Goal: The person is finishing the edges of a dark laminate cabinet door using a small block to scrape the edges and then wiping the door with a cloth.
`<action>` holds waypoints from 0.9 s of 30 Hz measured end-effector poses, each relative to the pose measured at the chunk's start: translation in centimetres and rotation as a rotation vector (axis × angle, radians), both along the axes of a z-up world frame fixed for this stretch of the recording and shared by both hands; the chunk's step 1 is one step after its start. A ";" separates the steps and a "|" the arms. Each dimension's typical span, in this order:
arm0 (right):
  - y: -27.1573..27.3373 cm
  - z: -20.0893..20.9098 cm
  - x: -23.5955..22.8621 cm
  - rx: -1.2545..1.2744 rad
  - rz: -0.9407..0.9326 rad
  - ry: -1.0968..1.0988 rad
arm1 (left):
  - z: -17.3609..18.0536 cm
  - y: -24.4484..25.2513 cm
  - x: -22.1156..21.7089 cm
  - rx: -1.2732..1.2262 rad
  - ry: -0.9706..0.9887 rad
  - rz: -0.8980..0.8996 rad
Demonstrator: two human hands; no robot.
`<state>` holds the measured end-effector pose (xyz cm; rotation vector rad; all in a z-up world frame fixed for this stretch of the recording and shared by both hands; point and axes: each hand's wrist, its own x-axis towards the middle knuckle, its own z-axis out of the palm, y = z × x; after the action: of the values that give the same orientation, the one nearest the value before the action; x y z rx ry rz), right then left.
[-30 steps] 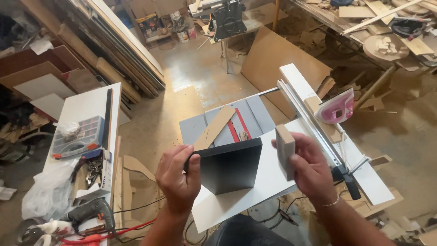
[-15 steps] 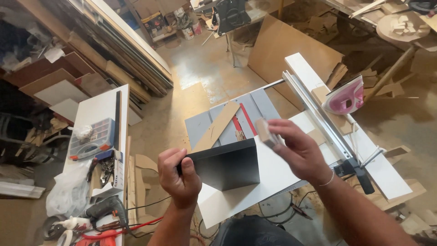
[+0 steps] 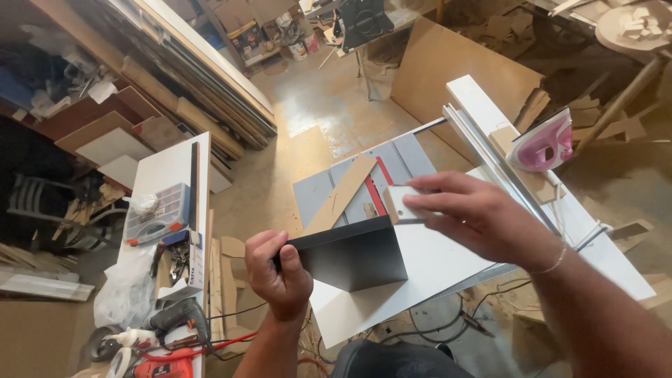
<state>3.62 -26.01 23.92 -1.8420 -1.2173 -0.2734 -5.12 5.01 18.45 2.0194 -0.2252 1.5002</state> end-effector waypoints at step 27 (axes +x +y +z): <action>4.2 -5.7 -1.7 0.374 0.106 0.092 | -0.1 -0.1 -0.3 -0.014 -0.011 0.012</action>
<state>1.90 -21.76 18.22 -1.4485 -1.1116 -0.3285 -5.39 4.93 18.33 2.0049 -0.2066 1.5164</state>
